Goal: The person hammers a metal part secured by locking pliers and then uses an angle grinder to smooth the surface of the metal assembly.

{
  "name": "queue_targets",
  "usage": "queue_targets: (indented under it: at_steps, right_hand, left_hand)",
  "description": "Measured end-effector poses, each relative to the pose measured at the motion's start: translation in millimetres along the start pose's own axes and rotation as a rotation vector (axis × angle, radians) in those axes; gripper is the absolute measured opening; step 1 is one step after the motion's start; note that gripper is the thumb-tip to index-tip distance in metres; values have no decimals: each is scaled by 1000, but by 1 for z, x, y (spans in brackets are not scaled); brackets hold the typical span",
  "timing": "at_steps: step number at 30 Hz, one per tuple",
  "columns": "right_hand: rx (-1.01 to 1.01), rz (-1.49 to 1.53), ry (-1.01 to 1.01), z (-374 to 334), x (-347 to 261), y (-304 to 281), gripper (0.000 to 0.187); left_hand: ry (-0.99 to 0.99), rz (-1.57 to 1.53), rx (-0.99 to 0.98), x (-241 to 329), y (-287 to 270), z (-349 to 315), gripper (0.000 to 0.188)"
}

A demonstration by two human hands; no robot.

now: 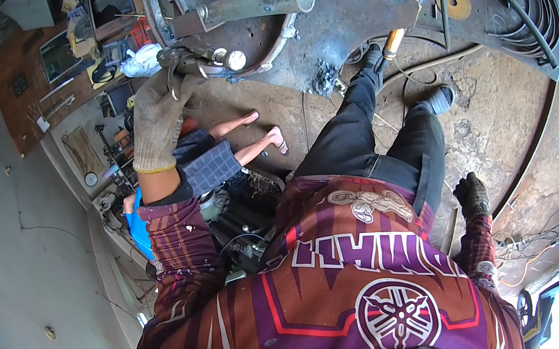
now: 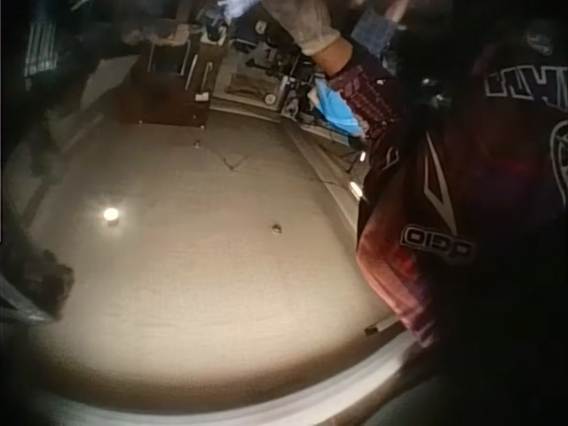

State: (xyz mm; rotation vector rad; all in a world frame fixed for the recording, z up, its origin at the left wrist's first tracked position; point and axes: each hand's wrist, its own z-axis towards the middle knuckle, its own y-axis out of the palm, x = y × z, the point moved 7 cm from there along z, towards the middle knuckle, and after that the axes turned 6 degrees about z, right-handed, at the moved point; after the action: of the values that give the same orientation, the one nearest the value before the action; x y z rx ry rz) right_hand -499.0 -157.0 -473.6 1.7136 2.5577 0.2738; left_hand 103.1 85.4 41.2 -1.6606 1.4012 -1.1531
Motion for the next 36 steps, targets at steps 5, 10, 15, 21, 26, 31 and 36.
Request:
queue_targets:
  at_steps: [5,10,15,21,26,31,36]
  right_hand:
    - [72,-41,20,1,-10,11,30]
    - [96,-32,-4,-3,-25,25,28]
    - [-31,27,-37,-4,-35,28,28]
    - [-377,80,-66,-2,-48,61,19]
    - [63,-387,-447,-51,-118,101,26]
    - [289,-626,-1192,-144,-232,203,52]
    - [683,-1362,-1410,-194,-356,325,60]
  left_hand:
    - [220,175,-37,-9,-8,-5,28]
    - [-6,71,-56,-12,-8,-4,28]
    - [642,823,114,-1,-8,-3,39]
    - [386,292,205,-38,-7,9,31]
    - [399,479,220,-13,9,12,23]
    - [450,602,315,1,14,6,11]
    - [762,851,436,28,15,-13,14]
